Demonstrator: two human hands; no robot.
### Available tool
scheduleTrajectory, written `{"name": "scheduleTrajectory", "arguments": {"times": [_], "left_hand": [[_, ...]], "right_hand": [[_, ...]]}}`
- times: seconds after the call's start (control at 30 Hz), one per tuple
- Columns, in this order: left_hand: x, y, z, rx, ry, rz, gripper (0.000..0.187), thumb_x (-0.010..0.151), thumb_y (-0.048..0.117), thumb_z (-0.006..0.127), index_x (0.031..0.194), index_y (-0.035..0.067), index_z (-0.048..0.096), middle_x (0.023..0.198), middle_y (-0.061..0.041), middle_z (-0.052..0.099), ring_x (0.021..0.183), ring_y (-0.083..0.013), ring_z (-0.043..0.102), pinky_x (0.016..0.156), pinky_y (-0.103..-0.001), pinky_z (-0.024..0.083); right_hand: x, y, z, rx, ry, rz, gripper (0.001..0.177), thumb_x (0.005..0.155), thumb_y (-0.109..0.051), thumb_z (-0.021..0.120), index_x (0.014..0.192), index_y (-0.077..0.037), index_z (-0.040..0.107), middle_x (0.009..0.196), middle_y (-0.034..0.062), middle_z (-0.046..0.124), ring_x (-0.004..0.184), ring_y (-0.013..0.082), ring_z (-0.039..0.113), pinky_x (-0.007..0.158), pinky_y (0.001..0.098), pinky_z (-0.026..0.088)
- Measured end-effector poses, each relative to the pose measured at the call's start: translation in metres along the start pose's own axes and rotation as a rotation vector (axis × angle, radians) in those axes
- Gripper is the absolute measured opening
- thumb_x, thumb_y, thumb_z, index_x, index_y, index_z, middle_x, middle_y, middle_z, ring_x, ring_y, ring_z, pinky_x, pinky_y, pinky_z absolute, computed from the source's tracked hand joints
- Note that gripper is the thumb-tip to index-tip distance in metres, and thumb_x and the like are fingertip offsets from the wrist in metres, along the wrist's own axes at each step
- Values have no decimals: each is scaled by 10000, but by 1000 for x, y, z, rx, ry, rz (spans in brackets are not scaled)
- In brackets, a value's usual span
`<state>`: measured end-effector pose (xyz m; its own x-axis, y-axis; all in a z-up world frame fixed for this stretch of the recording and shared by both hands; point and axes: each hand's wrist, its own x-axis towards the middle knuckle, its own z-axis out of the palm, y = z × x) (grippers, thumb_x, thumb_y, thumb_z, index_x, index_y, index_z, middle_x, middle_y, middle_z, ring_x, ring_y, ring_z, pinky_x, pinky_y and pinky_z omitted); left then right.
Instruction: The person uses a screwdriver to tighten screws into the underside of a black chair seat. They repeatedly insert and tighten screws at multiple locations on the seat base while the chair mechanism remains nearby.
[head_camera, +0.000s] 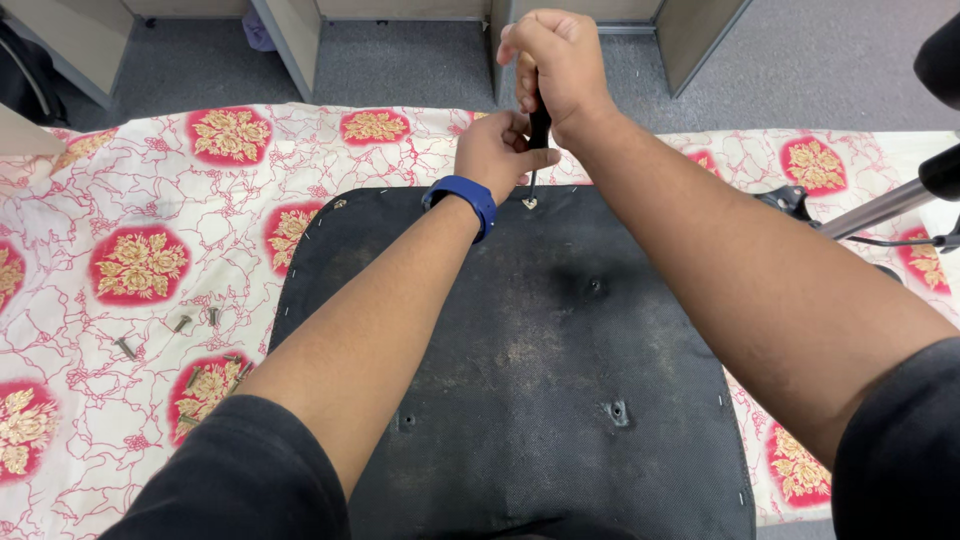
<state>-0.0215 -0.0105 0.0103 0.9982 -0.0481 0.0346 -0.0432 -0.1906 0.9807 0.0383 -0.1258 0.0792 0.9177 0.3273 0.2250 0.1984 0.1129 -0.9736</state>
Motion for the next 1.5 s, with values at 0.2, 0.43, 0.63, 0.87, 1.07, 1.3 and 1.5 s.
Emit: {"name": "scheduleTrajectory", "arguments": {"times": [0.2, 0.43, 0.63, 0.87, 1.07, 1.3, 1.5], "left_hand": [[11, -16, 9, -135, -81, 183, 272, 885, 124, 775, 1101, -10, 679, 916, -64, 759, 832, -139, 730, 675, -287, 564], [7, 3, 18, 223, 138, 59, 241, 819, 159, 834, 975, 9, 728, 859, -92, 774, 733, -145, 710, 646, -295, 538], [1, -7, 12, -10, 27, 78, 320, 839, 165, 805, 1110, 22, 715, 917, -82, 790, 796, -158, 744, 662, -281, 582], [7, 4, 10, 106, 106, -51, 369, 772, 164, 861, 1070, -3, 722, 936, -112, 798, 738, -157, 755, 622, -293, 591], [11, 2, 7, 48, 44, -48, 374, 785, 146, 836, 1085, -12, 678, 909, -142, 795, 713, -180, 740, 588, -314, 576], [15, -3, 9, 118, 103, 32, 312, 812, 169, 845, 1036, -18, 733, 891, -99, 794, 749, -135, 765, 620, -281, 600], [17, 8, -2, 98, -47, 5, 326, 818, 197, 829, 1036, -19, 720, 907, -108, 783, 731, -145, 742, 577, -289, 602]], "right_hand": [[3, -7, -9, 68, -173, 107, 238, 950, -168, 668, 758, -29, 643, 505, 18, 481, 388, 118, 437, 418, 307, 401], [3, 8, 4, -133, 235, -164, 286, 976, -230, 693, 776, -28, 716, 578, 20, 628, 475, 88, 568, 451, 281, 452], [8, 7, -5, -18, 123, 54, 466, 979, -305, 643, 594, -46, 600, 453, 24, 482, 353, 129, 431, 379, 298, 353], [14, 15, -15, -43, 41, 55, 419, 1018, -350, 621, 733, -46, 656, 567, 17, 573, 455, 117, 525, 458, 281, 439], [14, 21, -11, 16, -7, 93, 204, 1010, -273, 656, 948, -83, 696, 646, 3, 548, 525, 98, 517, 489, 279, 444], [23, 18, -1, -231, 99, 58, 123, 972, -154, 628, 990, -67, 712, 691, -4, 630, 548, 76, 559, 499, 263, 453], [22, 16, -21, -317, -84, -10, 198, 973, -93, 494, 993, -48, 687, 653, 47, 593, 541, 115, 547, 513, 291, 450]]}}
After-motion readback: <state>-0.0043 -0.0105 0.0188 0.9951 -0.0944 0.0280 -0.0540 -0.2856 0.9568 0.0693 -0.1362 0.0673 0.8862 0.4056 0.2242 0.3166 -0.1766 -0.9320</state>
